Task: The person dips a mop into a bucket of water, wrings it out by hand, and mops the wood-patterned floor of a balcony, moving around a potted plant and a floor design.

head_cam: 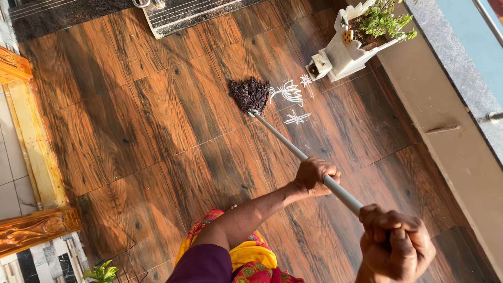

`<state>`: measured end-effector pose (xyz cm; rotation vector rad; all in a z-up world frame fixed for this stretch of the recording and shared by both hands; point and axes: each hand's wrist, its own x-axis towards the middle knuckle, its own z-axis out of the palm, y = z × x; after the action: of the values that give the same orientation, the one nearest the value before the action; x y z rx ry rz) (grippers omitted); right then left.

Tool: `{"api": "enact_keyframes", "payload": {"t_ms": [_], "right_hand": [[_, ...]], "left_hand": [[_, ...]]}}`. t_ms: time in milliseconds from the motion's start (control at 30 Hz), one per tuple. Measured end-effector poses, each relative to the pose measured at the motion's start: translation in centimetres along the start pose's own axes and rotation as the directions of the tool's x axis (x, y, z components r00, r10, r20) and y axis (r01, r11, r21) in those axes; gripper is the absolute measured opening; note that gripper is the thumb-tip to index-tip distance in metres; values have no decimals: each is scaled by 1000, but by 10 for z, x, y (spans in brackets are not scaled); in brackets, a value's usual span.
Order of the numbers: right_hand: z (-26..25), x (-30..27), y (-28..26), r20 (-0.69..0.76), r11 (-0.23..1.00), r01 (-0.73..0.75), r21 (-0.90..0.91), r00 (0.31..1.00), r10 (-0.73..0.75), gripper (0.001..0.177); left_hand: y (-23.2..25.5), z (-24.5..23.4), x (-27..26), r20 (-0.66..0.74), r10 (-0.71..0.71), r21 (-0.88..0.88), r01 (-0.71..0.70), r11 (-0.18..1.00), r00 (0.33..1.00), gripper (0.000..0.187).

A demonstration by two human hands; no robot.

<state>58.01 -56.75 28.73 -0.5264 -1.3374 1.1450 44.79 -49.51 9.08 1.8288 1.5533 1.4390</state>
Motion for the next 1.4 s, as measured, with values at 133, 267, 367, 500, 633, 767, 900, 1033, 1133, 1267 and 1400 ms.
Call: {"api": "enact_keyframes", "payload": {"t_ms": [133, 267, 367, 500, 633, 767, 900, 1033, 1133, 1267, 1400], "right_hand": [[0, 10, 18, 10, 994, 79, 72, 997, -79, 27], [-3, -4, 43, 97, 998, -9, 61, 995, 3, 25], [-5, -13, 76, 236, 997, 73, -24, 970, -65, 22], [-53, 0, 132, 447, 980, 55, -193, 893, 38, 15], [-113, 40, 165, 523, 998, -1, -70, 852, 38, 15], [-190, 81, 116, 355, 969, -119, -216, 915, 191, 16], [-220, 97, 35, 333, 989, -135, -53, 932, 145, 16], [-205, 107, 22, 293, 999, 23, -23, 956, -15, 16], [-207, 138, 55, 259, 999, 47, -3, 965, -45, 16], [-200, 170, 129, 294, 997, 34, -63, 956, -14, 17], [-184, 188, 195, 345, 911, 125, -393, 938, 21, 18]], "left_hand": [[-13, 4, 6, -93, 112, 5, -112, 994, 989, 29], [-57, 17, 0, -117, 92, 1, -93, 996, 989, 23], [-92, 20, -8, -79, 44, 77, -38, 996, 996, 21], [-133, 43, -3, -99, 95, 68, -88, 994, 991, 11], [-135, 86, 44, -234, 12, 163, 27, 986, 972, 30], [-79, 147, 91, -204, -30, 112, 54, 992, 979, 36], [-4, 189, 95, -102, -147, 74, 155, 985, 984, 49], [2, 205, 90, -138, -132, -72, 123, 990, 982, 32], [-39, 231, 123, -163, -183, 14, 187, 982, 970, 35], [-134, 231, 172, -135, -52, 212, 80, 974, 990, 37], [-211, 222, 214, 58, -404, -519, 373, 769, 913, 28]]}}
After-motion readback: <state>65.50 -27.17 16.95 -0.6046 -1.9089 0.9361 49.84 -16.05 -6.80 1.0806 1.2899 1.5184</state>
